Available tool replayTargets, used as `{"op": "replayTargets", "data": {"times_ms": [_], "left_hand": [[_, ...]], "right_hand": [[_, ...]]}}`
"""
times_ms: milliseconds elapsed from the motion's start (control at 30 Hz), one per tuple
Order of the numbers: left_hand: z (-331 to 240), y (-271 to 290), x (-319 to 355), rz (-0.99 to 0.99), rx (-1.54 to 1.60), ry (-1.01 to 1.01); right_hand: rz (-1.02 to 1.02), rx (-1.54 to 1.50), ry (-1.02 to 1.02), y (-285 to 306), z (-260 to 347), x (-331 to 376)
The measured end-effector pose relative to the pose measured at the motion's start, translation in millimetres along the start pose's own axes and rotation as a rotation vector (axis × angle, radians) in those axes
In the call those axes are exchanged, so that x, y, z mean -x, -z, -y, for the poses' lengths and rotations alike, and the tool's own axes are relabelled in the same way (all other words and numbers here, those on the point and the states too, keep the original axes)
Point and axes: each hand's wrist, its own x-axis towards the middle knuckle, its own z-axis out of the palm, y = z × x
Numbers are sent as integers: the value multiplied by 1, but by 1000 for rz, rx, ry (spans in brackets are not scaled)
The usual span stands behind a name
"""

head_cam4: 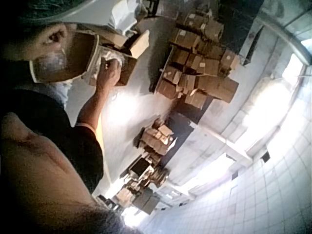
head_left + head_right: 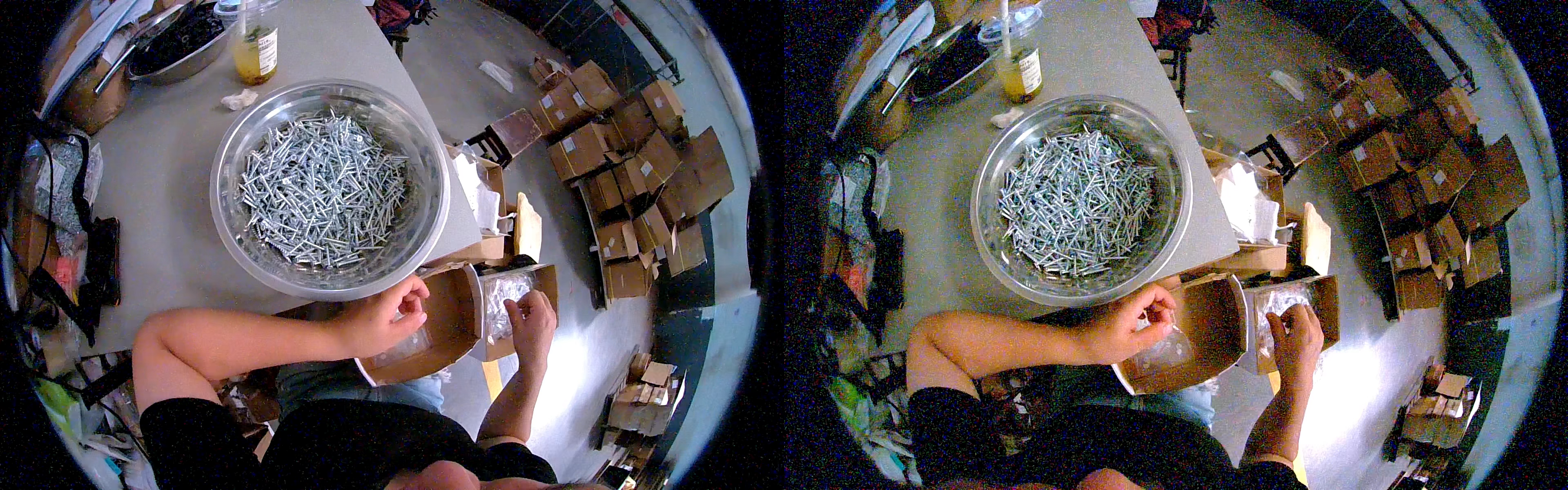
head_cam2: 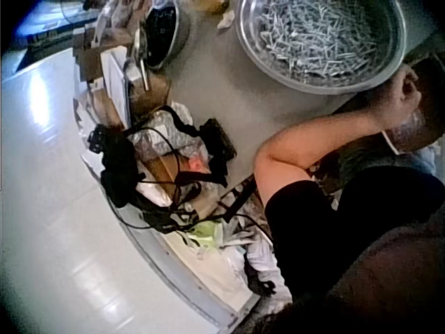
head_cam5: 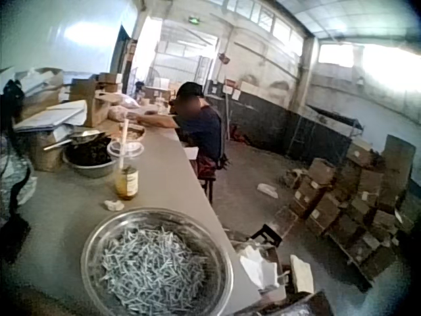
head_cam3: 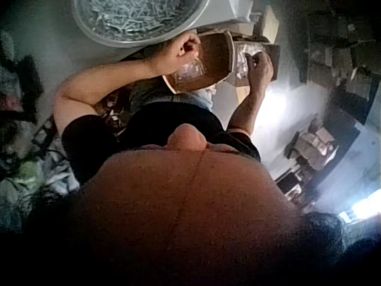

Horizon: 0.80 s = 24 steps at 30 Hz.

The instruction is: The person repeatedly picks individual nails from a large metal bowl and places them into a small plastic bag held in a cardboard box. The task involves repetitive one-at-a-time handling of the nails to fill the bag.

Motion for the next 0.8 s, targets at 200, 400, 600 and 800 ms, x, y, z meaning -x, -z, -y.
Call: {"op": "replayTargets", "data": {"times_ms": [200, 400, 600, 800], "left_hand": [[18, 4, 6, 176, -84, 296], [21, 5, 5, 224, -172, 250], [13, 7, 6, 259, -293, 96], [4, 8, 6, 237, -283, 141]], "right_hand": [[475, -122, 18, -71, 10, 38], [585, -199, 148, -107, 20, 57], [638, -332, 23, -77, 37, 37], [659, -30, 122, -74, 49, 34]]}}
